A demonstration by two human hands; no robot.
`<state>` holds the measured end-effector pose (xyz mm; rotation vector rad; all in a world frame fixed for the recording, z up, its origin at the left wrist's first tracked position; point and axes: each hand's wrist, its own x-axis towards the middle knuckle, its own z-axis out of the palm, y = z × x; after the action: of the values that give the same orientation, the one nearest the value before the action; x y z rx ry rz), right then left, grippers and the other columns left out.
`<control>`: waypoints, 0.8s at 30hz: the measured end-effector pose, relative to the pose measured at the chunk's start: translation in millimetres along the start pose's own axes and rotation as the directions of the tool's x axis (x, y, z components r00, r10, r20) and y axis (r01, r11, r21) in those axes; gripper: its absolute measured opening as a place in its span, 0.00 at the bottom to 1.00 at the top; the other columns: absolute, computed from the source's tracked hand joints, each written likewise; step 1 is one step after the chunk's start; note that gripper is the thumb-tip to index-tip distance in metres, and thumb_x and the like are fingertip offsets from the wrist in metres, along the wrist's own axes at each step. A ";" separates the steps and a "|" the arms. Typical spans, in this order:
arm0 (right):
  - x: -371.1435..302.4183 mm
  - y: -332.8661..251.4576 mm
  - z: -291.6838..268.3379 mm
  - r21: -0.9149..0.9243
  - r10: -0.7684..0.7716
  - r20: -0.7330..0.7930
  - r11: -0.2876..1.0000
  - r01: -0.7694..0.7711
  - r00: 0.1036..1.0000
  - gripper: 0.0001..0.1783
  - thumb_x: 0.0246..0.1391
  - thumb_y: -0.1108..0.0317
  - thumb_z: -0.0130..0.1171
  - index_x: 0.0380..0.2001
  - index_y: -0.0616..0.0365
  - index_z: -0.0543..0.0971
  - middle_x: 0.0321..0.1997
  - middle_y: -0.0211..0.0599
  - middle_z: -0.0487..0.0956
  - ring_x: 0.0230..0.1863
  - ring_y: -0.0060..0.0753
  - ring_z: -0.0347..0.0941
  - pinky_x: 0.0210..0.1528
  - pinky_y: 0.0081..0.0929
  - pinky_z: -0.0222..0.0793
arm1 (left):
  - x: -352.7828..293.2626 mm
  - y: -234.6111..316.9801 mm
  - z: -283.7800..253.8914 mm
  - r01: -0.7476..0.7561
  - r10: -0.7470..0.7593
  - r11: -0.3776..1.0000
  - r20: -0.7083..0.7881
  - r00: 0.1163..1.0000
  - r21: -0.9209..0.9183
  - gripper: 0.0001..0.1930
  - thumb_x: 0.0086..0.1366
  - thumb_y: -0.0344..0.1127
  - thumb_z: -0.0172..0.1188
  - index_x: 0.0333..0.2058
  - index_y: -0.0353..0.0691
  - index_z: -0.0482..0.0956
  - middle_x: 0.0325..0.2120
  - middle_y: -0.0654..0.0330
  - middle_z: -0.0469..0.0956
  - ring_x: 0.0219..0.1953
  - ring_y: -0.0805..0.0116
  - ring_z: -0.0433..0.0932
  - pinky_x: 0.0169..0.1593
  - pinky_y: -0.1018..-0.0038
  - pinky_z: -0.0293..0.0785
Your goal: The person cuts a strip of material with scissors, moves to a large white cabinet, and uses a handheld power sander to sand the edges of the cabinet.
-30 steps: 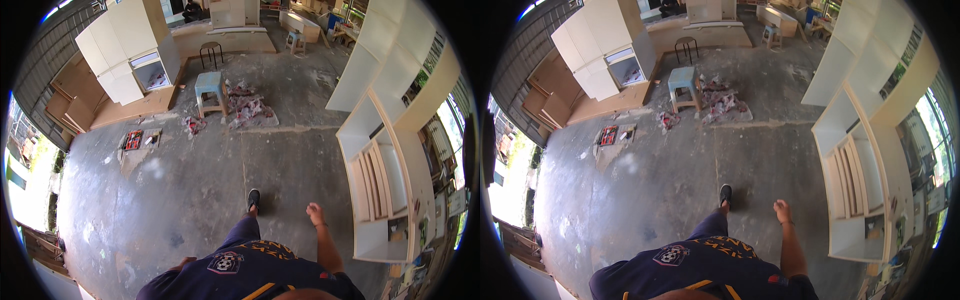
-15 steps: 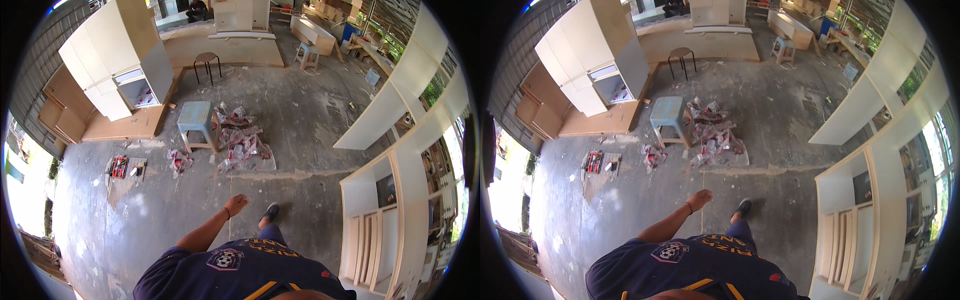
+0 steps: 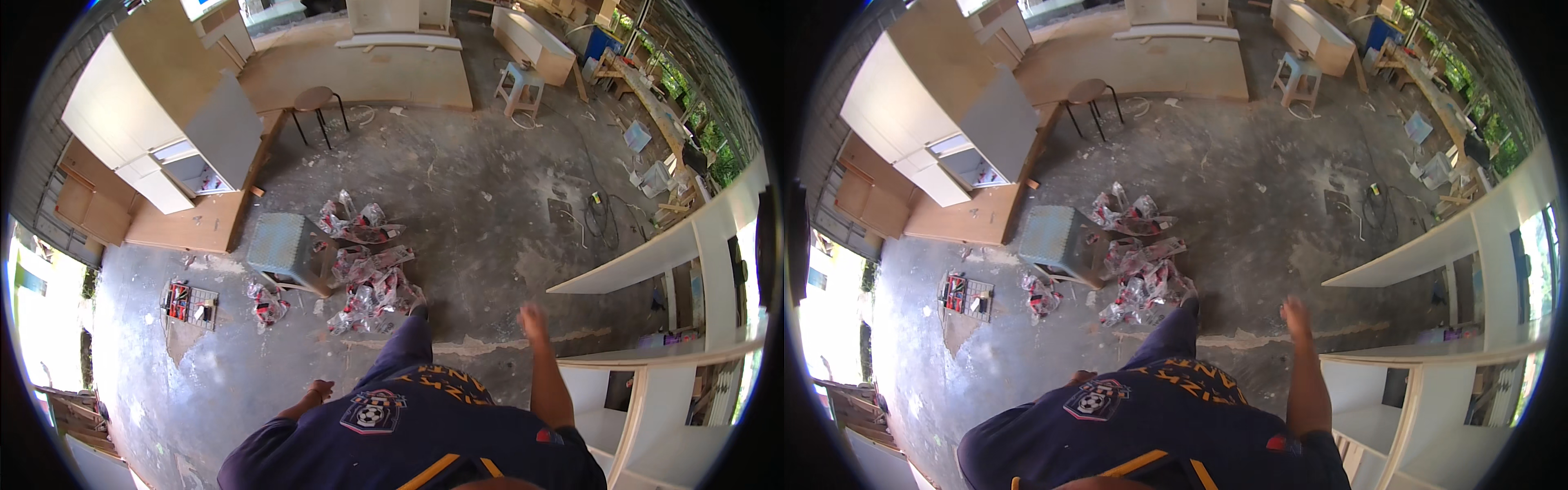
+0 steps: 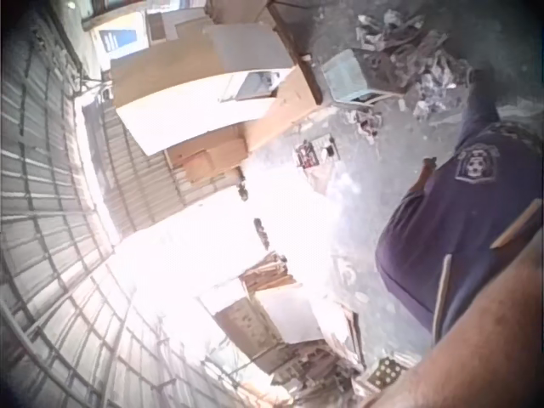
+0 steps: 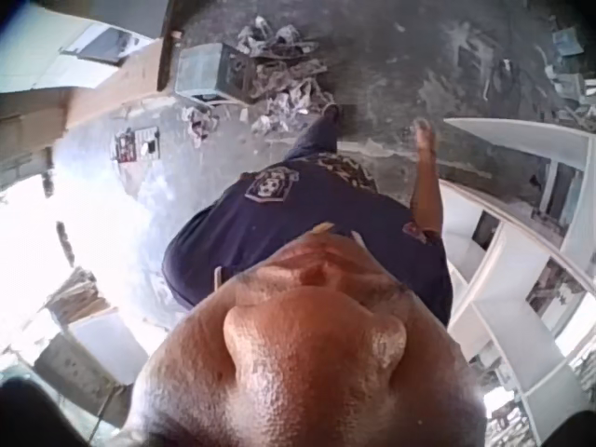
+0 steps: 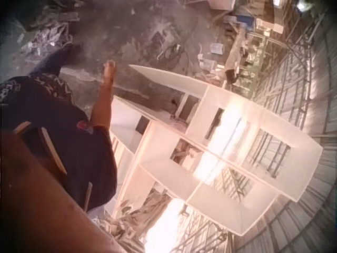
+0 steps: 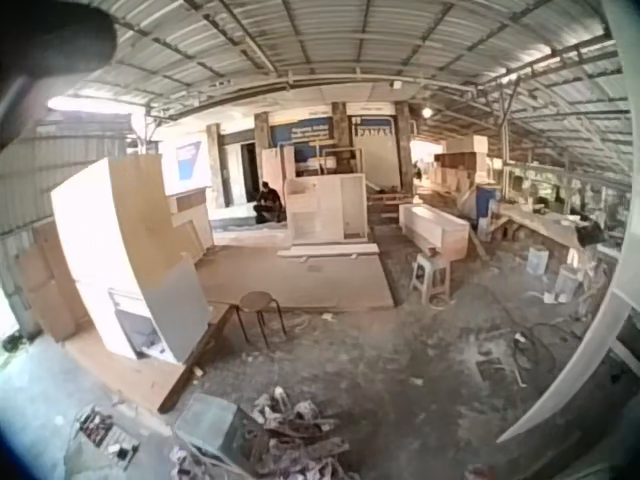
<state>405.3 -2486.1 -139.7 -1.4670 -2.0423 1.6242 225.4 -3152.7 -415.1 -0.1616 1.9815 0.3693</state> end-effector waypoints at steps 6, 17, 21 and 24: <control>191.9 -144.3 41.7 -0.085 -0.279 0.176 0.951 0.296 0.944 0.17 0.53 0.62 0.55 0.45 0.58 0.73 0.31 0.33 0.79 0.31 0.24 0.75 0.32 0.22 0.68 | 65.5 187.7 -22.3 -0.136 0.114 0.932 0.082 0.990 0.337 0.22 0.62 0.51 0.44 0.46 0.43 0.73 0.42 0.55 0.76 0.44 0.58 0.76 0.44 0.61 0.71; 277.4 5.5 -55.7 -0.867 0.471 0.265 0.498 -0.005 0.841 0.16 0.50 0.56 0.52 0.39 0.51 0.78 0.41 0.45 0.77 0.45 0.45 0.72 0.46 0.36 0.68 | 35.9 811.0 -230.6 -0.670 0.571 0.587 -0.354 0.741 -0.455 0.19 0.59 0.47 0.49 0.30 0.33 0.78 0.18 0.59 0.75 0.26 0.73 0.74 0.33 0.73 0.69; 391.3 -12.7 -63.4 -0.832 0.493 0.258 0.551 -0.068 0.831 0.14 0.49 0.57 0.51 0.35 0.52 0.79 0.38 0.44 0.77 0.41 0.44 0.74 0.43 0.36 0.69 | 130.5 879.8 -263.4 -0.507 0.436 0.784 -0.265 0.860 -0.359 0.18 0.59 0.45 0.51 0.35 0.35 0.78 0.22 0.59 0.76 0.27 0.73 0.74 0.34 0.75 0.70; 506.4 -60.2 -70.1 -0.833 0.423 0.297 0.553 0.015 0.856 0.13 0.49 0.59 0.51 0.32 0.53 0.79 0.36 0.44 0.78 0.39 0.43 0.75 0.41 0.36 0.70 | 182.0 890.9 -263.2 -0.369 0.371 0.901 0.038 0.928 0.228 0.17 0.61 0.44 0.48 0.42 0.41 0.75 0.28 0.55 0.79 0.32 0.63 0.79 0.37 0.68 0.73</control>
<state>155.3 -2058.4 -279.6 -1.7122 -3.3507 1.1707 -325.5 -2389.8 -312.4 0.3703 2.0423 0.3759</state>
